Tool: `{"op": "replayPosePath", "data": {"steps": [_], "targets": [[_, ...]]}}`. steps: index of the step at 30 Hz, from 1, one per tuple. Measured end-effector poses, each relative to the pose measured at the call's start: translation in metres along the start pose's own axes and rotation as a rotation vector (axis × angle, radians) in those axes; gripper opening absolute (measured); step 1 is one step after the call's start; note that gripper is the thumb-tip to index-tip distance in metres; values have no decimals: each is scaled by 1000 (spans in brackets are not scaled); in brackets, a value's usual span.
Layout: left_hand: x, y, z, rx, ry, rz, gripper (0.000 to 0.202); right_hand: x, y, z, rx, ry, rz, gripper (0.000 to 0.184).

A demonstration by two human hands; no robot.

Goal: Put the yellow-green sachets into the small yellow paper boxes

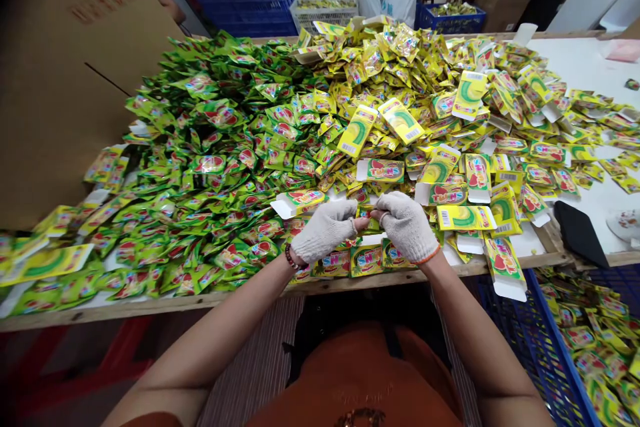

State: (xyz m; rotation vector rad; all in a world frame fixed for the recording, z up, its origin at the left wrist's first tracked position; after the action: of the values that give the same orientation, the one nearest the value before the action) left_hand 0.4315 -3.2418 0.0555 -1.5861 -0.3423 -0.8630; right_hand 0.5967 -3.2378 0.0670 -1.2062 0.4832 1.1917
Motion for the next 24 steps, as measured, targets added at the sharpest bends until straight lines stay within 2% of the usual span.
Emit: {"op": "replayPosePath", "data": {"steps": [1, 2, 4, 6, 8, 10, 11, 13, 15, 17, 19, 22, 24], "targets": [[-1, 1, 1, 13, 0, 13, 40, 2, -1, -1, 62, 19, 27, 8], [-2, 2, 1, 19, -2, 16, 40, 4, -2, -3, 123, 52, 79, 13], [-3, 2, 2, 30, 4, 15, 41, 11, 2, -6, 148, 161, 258, 38], [-2, -2, 2, 31, 31, 41, 42, 17, 15, -8, 12, 285, 451, 47], [0, -13, 0, 11, 85, 117, 34, 18, 22, -10, -93, 352, 539, 39], [-1, -30, -6, -12, 147, 332, 24, 21, 19, -9, -45, 372, 539, 31], [-4, -39, -10, -20, 156, 503, 28, 23, 15, -9, 11, 379, 532, 30], [-19, -57, -16, -33, 104, 896, 42, 29, 7, -11, 96, 403, 526, 32], [-38, -72, -21, -48, 9, 1181, 41, 33, 5, -13, 118, 410, 523, 34], [-49, -82, -24, -26, -28, 1272, 32, 30, 7, -13, 108, 355, 498, 29], [-49, -88, -25, 45, -14, 1233, 29, 18, 12, -12, 84, 211, 450, 19], [-36, -89, -24, 168, 33, 1017, 27, -6, 27, -7, -37, -58, 387, 34], [-24, -83, -20, 221, 66, 803, 24, -13, 37, -1, -146, -128, 353, 40]]}}
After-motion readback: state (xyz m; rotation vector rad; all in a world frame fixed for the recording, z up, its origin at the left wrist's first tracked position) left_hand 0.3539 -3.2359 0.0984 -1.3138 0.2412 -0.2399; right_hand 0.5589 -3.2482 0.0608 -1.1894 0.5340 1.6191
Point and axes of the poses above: each hand's wrist, its own z-axis towards the middle knuckle, its own y-axis out of the palm, x = y × z, the point moved 5 cm from there along z, towards the middle knuckle, and after that the axes turned 15 degrees about z, right-handed, at the moved point
